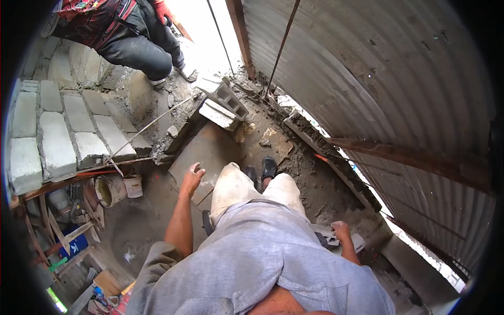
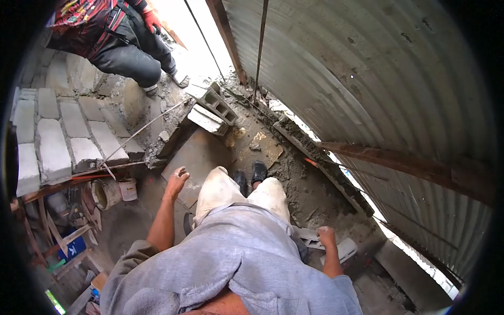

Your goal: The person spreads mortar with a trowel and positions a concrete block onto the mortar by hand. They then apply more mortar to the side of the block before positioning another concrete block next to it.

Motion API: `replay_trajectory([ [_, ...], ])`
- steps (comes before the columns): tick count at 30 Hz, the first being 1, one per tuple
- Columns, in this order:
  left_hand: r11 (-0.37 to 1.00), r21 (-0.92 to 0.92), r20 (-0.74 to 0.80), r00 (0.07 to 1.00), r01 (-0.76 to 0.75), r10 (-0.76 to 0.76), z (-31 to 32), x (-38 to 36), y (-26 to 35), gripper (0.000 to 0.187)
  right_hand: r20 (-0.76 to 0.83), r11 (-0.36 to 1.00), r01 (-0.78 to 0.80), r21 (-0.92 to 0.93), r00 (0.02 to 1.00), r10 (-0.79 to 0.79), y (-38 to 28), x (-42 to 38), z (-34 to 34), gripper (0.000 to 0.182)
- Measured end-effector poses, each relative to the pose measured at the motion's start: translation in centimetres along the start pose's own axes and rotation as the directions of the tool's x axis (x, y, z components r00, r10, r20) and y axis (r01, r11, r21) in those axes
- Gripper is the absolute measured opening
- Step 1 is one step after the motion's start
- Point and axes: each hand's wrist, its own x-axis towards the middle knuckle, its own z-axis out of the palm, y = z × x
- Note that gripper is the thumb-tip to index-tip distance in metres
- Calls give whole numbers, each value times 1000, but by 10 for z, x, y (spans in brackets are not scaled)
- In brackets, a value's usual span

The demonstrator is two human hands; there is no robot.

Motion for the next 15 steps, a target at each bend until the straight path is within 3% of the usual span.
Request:
replay_trajectory([
  [3,1000,15,20,1000,-2,2,-8,-5,-4,59,-13,997,-71,-39,997,71,19,3,1,19],
  [5,984,127,33,991,127,-133,-12,-10,-41,59,-43,994,-93,-63,995,90,10,-2,5,18],
  [7,979,113,35,984,171,-175,-18,-14,-93,56,-41,994,-108,23,993,109,-12,-4,8,18],
  [9,911,105,91,908,399,-408,-34,-16,-135,51,-70,997,-47,64,996,51,-20,7,26,18],
  [11,886,244,124,894,394,-431,-50,-12,-169,42,-108,994,10,106,994,1,-40,4,47,18],
  [13,883,244,189,873,402,-449,-72,0,-169,39,-141,970,1,243,989,34,-77,-8,71,19],
  [15,867,243,244,837,436,-490,-102,5,-172,37,-105,974,-5,227,994,30,-96,-28,97,20],
])
